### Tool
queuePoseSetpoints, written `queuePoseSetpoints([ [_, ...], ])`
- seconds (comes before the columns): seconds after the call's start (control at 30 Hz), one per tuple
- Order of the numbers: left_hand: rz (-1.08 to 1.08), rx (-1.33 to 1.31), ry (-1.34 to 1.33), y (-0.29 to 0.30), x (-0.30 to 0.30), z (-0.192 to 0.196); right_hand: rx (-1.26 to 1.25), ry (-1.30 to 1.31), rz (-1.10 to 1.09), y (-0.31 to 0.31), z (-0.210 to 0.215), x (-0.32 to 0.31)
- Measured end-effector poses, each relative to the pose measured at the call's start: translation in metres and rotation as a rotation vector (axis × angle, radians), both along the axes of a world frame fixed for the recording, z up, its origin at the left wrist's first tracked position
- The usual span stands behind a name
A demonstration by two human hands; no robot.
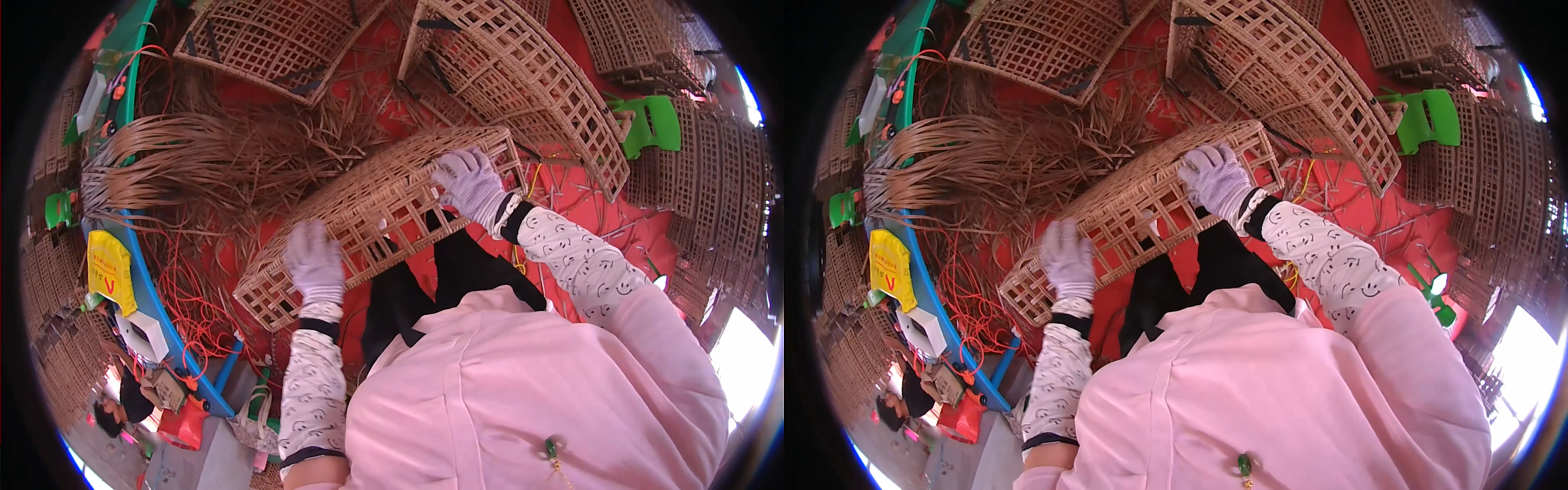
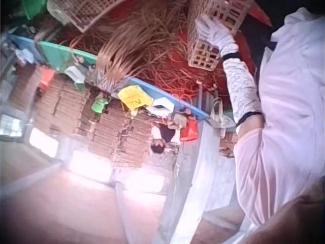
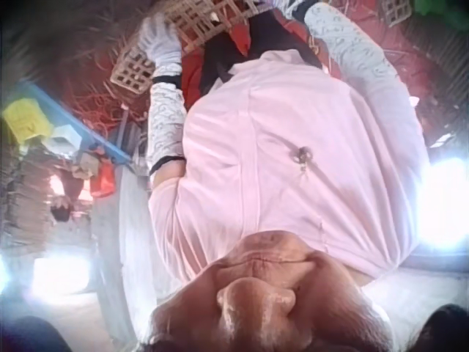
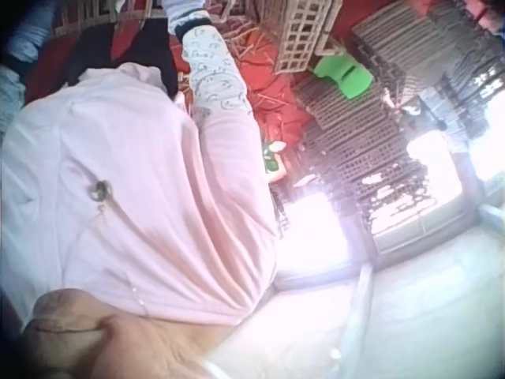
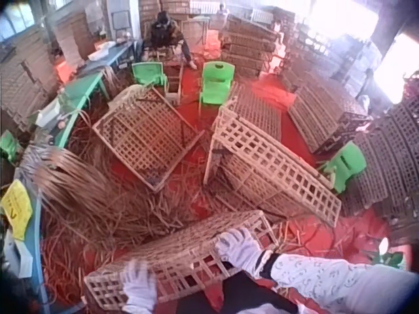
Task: The recorder is weaving strips of material into a wicker furniture frame and using a pneumatic nail gun for assembly.
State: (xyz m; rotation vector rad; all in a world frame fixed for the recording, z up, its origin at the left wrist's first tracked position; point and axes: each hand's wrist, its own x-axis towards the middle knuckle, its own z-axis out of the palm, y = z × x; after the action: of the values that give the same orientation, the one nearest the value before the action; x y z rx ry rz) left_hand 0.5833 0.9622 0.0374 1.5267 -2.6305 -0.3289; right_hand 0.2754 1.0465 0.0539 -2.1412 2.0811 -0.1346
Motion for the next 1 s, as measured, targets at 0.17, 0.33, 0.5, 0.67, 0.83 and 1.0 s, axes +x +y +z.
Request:
queuePoseSetpoints([
  [0.17,-0.053,-0.010,0.006,0.031,-0.038,0.003,0.039,0.082,0.008,-0.004,-0.008,0.000],
  [0.33,-0.062,0.158,0.036,0.032,-0.048,0.008,-0.056,0.142,-0.030,0.001,-0.021,0.001],
  [0.5,-0.110,0.223,-0.031,0.011,-0.042,0.003,0.136,-0.010,-0.071,-0.013,0.008,0.009],
  [0.67,-0.144,0.218,0.030,0.002,-0.045,-0.003,0.521,0.047,-0.075,-0.038,0.031,0.005],
  [0.83,-0.165,0.226,0.064,-0.003,-0.044,-0.005,0.473,0.054,-0.086,-0.036,0.030,0.005],
  [1.0,-0.160,0.208,0.061,-0.008,-0.046,-0.004,0.469,-0.035,-0.058,-0.041,0.024,-0.003],
])
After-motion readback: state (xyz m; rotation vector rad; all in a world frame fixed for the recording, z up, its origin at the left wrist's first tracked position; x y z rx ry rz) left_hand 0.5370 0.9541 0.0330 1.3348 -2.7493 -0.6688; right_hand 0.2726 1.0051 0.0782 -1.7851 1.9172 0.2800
